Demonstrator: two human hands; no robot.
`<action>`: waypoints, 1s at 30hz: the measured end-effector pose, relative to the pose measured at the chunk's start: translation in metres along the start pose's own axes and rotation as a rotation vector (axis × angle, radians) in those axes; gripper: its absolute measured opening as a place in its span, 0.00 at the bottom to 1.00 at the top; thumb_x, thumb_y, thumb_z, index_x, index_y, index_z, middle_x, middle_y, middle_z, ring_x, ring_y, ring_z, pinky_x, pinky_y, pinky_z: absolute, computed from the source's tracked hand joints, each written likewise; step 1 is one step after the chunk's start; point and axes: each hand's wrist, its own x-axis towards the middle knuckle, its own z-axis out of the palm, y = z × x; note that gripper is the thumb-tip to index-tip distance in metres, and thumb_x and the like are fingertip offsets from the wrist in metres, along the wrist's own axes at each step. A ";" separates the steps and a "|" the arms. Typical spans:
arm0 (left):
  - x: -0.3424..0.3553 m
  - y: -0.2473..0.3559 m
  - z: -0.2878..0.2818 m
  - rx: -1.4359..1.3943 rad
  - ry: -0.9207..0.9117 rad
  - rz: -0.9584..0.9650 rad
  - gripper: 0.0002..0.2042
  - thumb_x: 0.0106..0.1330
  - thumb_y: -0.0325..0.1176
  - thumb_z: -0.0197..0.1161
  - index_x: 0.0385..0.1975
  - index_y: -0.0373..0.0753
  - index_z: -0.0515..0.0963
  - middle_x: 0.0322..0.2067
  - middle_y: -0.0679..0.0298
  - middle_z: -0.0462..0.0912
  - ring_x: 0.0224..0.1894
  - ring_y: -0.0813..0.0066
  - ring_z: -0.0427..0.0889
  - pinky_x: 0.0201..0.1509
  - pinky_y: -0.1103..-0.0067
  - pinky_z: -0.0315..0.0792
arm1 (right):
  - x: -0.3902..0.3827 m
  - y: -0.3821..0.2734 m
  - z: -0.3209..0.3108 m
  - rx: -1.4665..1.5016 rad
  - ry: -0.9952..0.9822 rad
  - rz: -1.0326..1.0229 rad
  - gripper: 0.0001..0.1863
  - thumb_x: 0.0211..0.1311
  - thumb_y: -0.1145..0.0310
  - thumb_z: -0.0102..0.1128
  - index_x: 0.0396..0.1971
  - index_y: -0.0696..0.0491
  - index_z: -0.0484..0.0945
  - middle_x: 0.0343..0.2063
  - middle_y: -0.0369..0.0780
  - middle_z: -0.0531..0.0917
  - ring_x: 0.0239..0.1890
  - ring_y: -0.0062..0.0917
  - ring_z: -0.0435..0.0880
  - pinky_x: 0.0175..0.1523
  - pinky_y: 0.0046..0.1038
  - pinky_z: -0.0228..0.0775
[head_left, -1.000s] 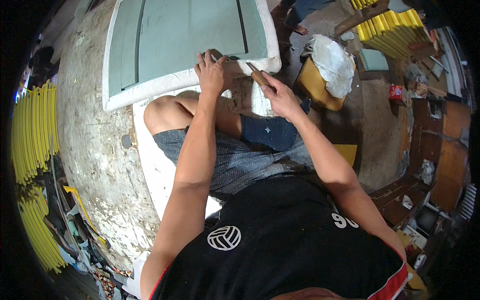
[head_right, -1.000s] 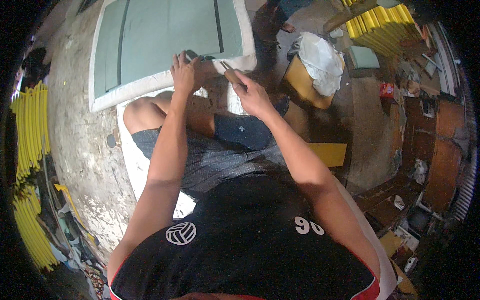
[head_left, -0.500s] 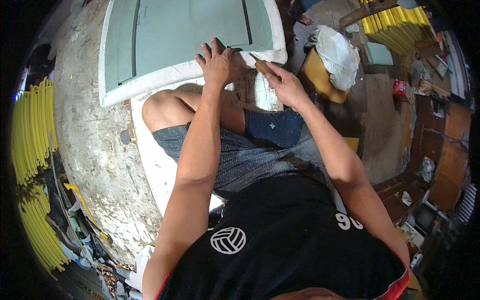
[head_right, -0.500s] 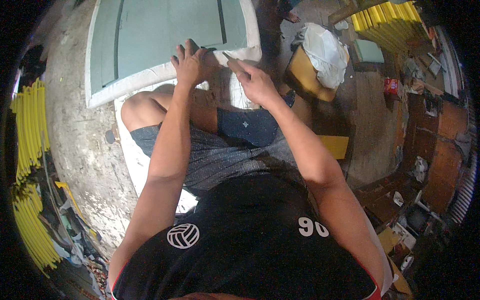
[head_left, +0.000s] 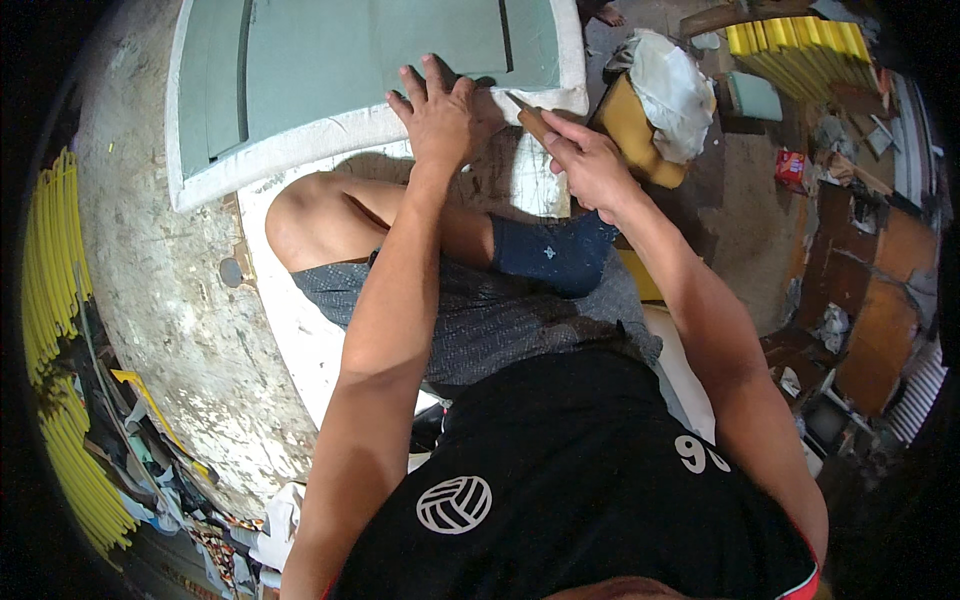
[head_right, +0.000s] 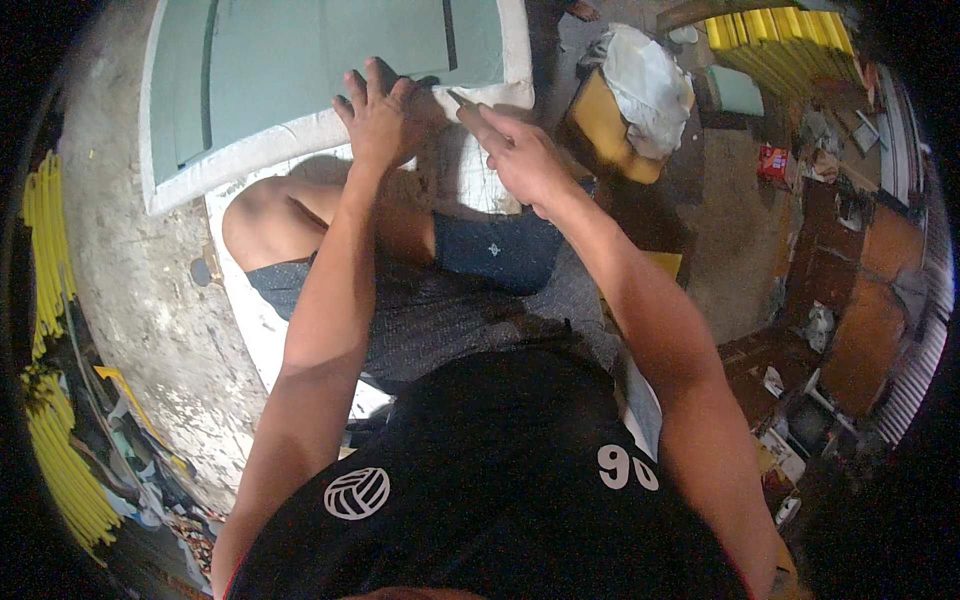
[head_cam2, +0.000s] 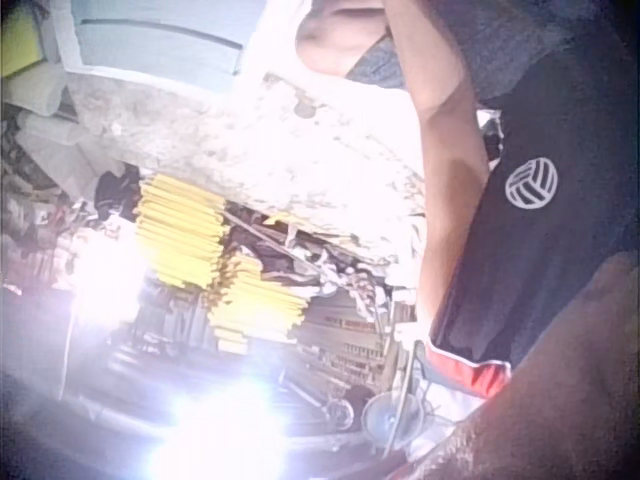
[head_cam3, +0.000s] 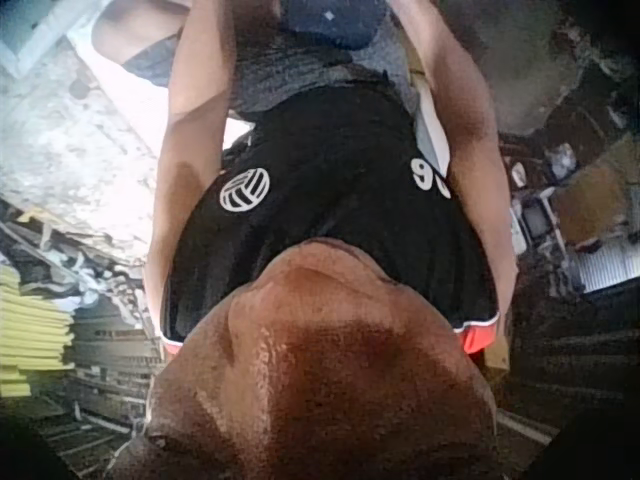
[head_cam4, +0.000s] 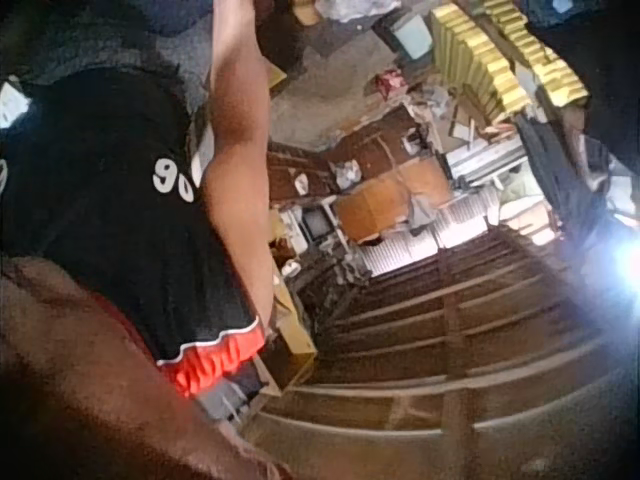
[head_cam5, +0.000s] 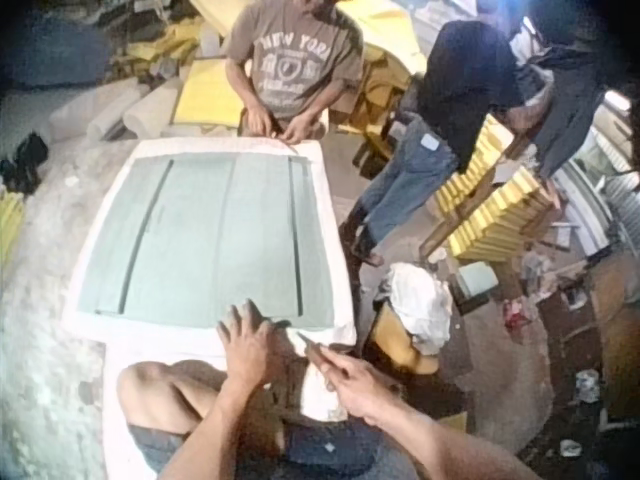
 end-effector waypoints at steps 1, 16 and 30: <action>0.000 -0.003 0.004 0.017 0.025 0.012 0.19 0.66 0.46 0.64 0.56 0.55 0.80 0.76 0.44 0.55 0.77 0.27 0.48 0.73 0.31 0.42 | 0.004 0.008 0.004 -0.032 0.024 -0.026 0.31 0.74 0.47 0.55 0.68 0.52 0.73 0.46 0.49 0.88 0.43 0.30 0.86 0.52 0.33 0.76; 0.006 -0.021 0.030 0.064 0.164 0.085 0.17 0.69 0.49 0.60 0.55 0.55 0.79 0.75 0.44 0.57 0.75 0.24 0.50 0.70 0.28 0.44 | 0.008 0.055 0.025 -0.590 0.242 -0.539 0.26 0.75 0.59 0.53 0.72 0.40 0.68 0.44 0.56 0.85 0.43 0.57 0.84 0.48 0.50 0.76; 0.004 -0.011 0.011 0.020 0.028 0.092 0.32 0.56 0.57 0.72 0.61 0.54 0.76 0.76 0.43 0.54 0.76 0.24 0.46 0.72 0.30 0.42 | 0.021 0.061 0.013 -0.582 0.136 -0.389 0.29 0.77 0.57 0.50 0.74 0.28 0.60 0.36 0.56 0.83 0.40 0.59 0.85 0.45 0.55 0.77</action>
